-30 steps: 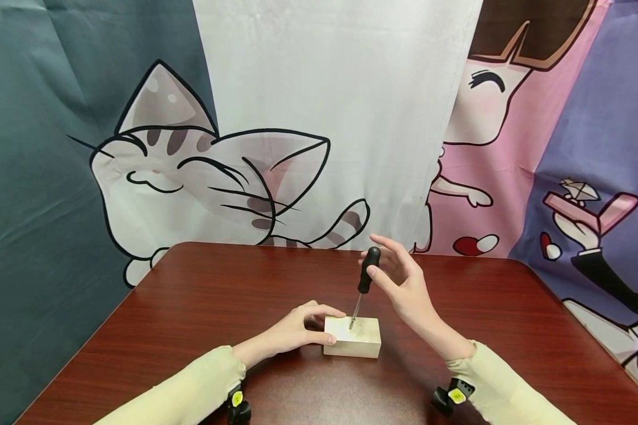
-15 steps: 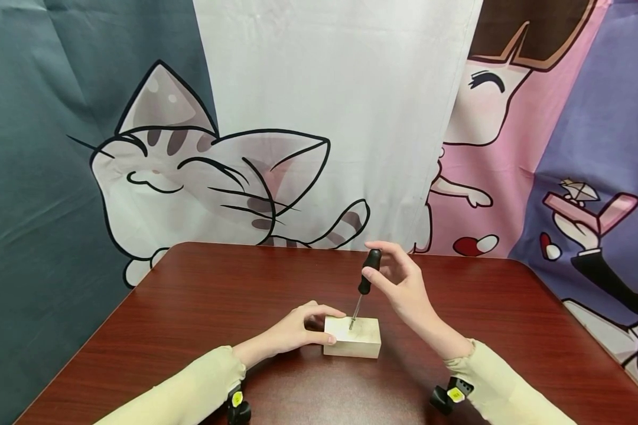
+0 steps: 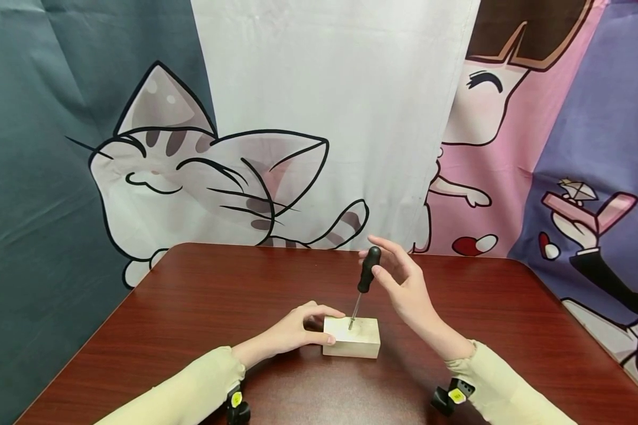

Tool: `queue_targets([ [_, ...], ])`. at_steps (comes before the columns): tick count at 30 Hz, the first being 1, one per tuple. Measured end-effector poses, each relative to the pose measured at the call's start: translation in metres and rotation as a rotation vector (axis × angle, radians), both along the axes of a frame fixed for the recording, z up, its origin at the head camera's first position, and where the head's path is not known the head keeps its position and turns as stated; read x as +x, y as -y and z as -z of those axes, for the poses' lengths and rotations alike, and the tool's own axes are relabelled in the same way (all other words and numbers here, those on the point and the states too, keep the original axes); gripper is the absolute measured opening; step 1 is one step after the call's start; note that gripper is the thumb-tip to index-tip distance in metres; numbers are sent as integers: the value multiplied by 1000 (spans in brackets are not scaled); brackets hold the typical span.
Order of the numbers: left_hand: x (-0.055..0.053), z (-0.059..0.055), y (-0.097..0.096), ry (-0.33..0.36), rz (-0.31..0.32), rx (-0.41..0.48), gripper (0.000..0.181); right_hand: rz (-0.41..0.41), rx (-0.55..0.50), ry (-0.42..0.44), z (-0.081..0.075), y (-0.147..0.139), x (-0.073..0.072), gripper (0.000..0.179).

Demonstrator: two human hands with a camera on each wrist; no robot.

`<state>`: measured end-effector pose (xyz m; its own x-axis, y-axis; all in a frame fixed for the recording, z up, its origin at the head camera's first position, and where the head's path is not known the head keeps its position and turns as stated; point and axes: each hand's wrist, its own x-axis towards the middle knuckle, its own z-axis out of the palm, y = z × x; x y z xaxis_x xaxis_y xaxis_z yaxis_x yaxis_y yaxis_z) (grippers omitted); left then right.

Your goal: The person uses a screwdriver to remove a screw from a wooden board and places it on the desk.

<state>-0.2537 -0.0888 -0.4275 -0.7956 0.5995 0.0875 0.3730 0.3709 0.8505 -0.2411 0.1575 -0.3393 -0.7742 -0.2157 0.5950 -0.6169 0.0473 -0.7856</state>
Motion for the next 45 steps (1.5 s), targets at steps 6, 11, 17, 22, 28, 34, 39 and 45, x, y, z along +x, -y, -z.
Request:
queue_targets([
  [6, 0, 0, 1, -2, 8, 8, 44, -8, -16, 15, 1, 2, 0, 43],
  [11, 1, 0, 1, 0, 10, 7, 44, 58, 3, 28, 1, 4, 0, 45],
  [17, 0, 0, 1, 4, 1, 0, 44, 74, 7, 30, 2, 2, 0, 47],
  [22, 1, -2, 1, 9, -4, 4, 45, 67, 15, 10, 2, 0, -1, 48],
  [28, 2, -2, 0, 7, -6, 3, 45, 3, -32, 29, 3, 0, -2, 46],
  [34, 1, -1, 1, 7, -7, 2, 45, 69, -3, 18, 4, 1, -3, 47],
  [39, 1, -1, 1, 11, -6, 3, 44, 85, -13, 33, 4, 2, -2, 49],
  [45, 2, 0, 1, 14, -6, 6, 44, 77, 0, 20, 4, 1, -3, 51],
])
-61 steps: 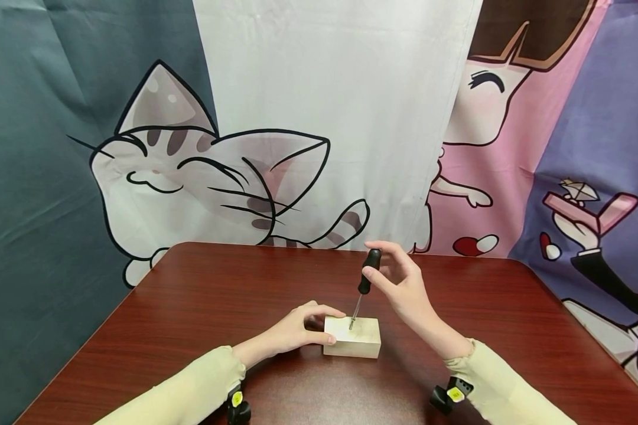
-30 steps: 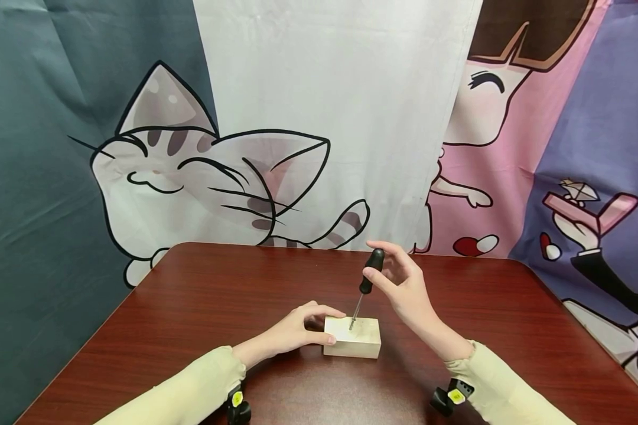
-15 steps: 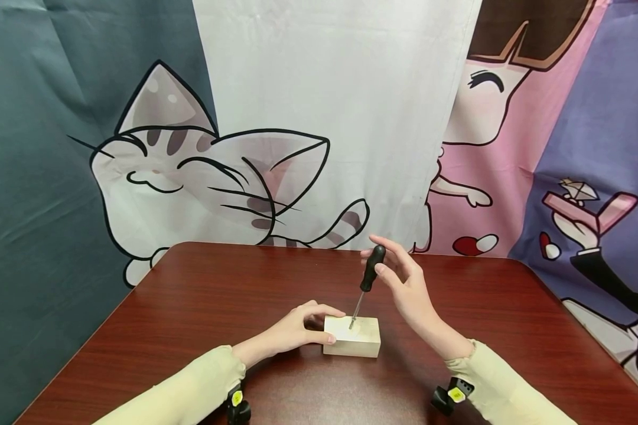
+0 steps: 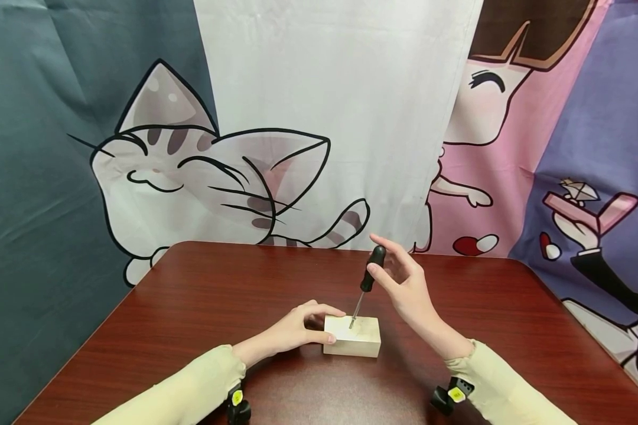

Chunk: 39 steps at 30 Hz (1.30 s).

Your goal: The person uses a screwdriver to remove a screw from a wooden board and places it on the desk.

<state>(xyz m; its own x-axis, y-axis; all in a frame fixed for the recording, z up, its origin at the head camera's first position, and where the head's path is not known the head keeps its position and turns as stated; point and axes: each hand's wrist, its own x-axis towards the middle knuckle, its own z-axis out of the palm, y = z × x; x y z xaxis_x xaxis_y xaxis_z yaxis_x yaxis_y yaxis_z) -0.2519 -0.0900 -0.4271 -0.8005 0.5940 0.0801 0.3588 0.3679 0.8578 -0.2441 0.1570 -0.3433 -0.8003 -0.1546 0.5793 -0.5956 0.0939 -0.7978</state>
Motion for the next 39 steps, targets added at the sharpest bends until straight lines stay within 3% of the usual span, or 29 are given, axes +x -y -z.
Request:
queue_targets([
  [16, -1, 1, 0, -6, 3, 3, 44, -103, -19, 15, -1, -1, 3, 50],
  [25, -1, 2, 0, -8, 2, 3, 44, -21, 1, 1, 0, 2, 3, 50],
  [39, -1, 0, 0, -4, 6, -1, 45, -41, 8, -17, 0, 0, 2, 49],
])
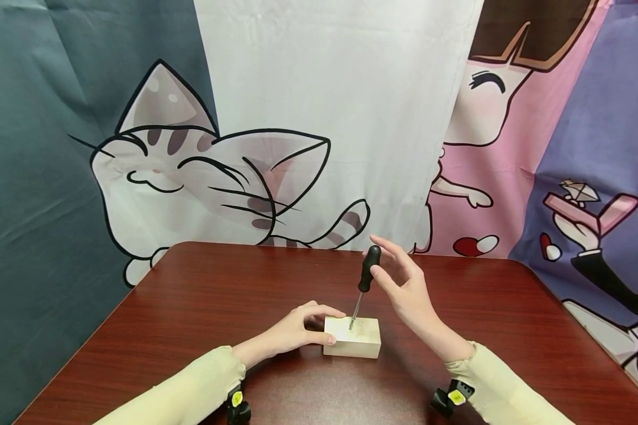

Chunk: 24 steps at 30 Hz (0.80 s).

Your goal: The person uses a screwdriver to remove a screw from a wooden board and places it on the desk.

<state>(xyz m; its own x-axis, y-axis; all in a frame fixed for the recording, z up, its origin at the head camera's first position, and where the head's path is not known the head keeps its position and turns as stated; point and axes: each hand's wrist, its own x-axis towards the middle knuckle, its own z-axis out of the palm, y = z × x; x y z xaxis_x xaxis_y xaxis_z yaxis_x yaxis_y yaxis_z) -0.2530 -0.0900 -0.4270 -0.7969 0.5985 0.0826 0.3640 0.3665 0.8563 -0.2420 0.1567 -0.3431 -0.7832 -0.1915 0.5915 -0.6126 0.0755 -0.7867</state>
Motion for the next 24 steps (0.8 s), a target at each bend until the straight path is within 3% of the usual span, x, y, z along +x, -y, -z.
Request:
queue_targets([
  [6, 0, 0, 0, 5, 1, 1, 45, -52, -41, 14, 0, 0, -1, 46],
  [14, -1, 2, 0, 1, -2, -1, 46, 66, 4, 11, 1, 2, -1, 51],
  [24, -1, 1, 0, -1, -3, 0, 46, 57, -11, 13, 0, 1, 0, 51],
])
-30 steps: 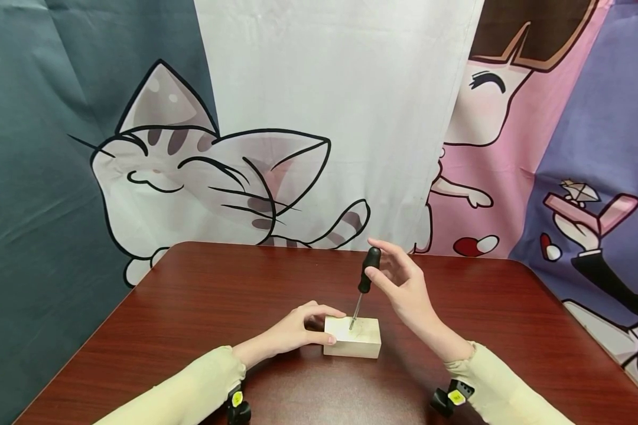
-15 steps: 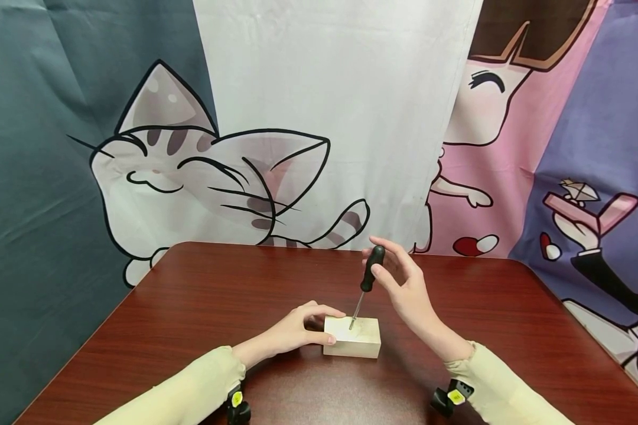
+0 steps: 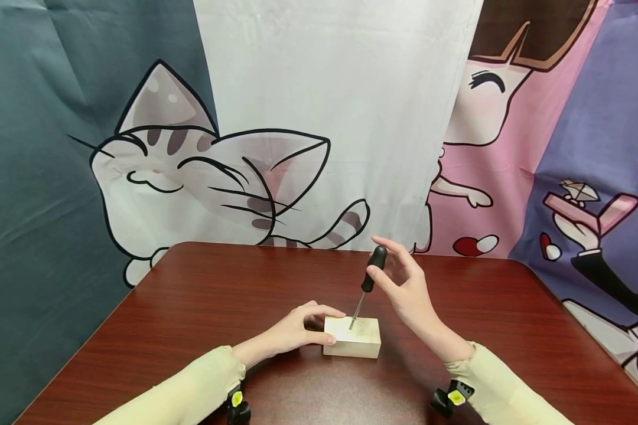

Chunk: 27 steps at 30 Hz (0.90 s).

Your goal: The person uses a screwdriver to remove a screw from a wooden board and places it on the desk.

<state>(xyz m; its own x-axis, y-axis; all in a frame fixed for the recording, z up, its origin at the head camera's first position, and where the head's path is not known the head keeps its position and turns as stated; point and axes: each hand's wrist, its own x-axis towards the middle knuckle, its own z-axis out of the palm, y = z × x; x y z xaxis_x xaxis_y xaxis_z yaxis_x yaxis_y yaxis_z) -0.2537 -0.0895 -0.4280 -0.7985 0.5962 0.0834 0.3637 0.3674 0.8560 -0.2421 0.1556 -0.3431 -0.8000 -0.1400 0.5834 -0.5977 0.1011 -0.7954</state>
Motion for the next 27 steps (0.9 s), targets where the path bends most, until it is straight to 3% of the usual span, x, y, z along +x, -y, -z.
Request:
queue_targets([
  [8, 1, 0, 0, 10, -1, 6, 45, -123, -47, 10, 0, 0, -1, 48],
  [16, 1, -1, -1, 6, -3, 13, 44, 17, 23, 15, 2, 1, -2, 53],
  [27, 2, -1, 0, 7, -9, 7, 44, 19, 17, 20, 6, 0, -4, 61],
])
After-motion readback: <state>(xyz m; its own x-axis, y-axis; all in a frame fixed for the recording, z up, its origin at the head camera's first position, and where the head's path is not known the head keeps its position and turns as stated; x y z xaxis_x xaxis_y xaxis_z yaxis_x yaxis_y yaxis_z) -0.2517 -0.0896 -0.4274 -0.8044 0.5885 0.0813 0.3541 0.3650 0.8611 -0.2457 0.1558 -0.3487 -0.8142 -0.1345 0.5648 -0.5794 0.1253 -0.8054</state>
